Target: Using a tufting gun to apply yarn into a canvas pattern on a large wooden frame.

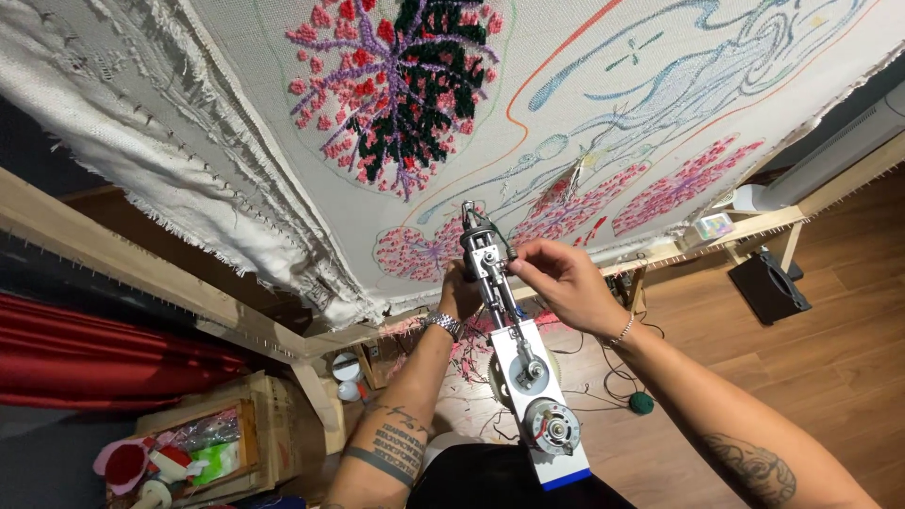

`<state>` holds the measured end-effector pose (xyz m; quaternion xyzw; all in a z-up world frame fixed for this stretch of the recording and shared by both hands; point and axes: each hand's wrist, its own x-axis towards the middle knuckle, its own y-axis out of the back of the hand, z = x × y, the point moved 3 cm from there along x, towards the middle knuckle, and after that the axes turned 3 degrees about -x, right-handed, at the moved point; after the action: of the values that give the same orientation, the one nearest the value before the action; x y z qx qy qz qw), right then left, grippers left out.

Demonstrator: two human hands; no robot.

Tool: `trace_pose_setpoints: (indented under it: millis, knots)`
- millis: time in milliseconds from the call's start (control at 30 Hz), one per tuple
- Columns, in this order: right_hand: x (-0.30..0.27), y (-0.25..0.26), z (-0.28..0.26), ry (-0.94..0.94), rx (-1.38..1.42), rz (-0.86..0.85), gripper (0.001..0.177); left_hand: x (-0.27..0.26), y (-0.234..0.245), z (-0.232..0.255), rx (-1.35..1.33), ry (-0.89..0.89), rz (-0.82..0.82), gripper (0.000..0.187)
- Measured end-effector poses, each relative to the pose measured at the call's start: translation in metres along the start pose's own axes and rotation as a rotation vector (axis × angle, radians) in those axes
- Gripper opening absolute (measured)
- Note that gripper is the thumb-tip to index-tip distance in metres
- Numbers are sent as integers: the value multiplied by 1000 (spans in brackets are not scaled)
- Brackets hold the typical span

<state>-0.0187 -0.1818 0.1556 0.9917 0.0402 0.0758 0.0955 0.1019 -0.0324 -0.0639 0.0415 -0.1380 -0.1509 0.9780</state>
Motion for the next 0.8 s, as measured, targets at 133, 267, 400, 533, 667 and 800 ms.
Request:
trace_pose_setpoints:
  millis: [133,267,400,533,667,800]
  knots:
    - [-10,14,-3,28,-33,-36,12,12,-17,-69,-219,91,-23,8]
    - [-27,60,50,-42,-140,-12,12,12,-6,-36,-232,172,-39,5]
    - [-55,125,128,-316,-194,57,16,10,7,5,72,36,-23,14]
    - [-96,196,197,-395,-323,110,18,11,13,18,44,-66,-5,14]
    - [-148,262,236,-724,-684,244,33,12,12,-3,-260,22,26,19]
    - [-176,311,305,-962,-1024,178,45,9,14,5,-365,68,27,19]
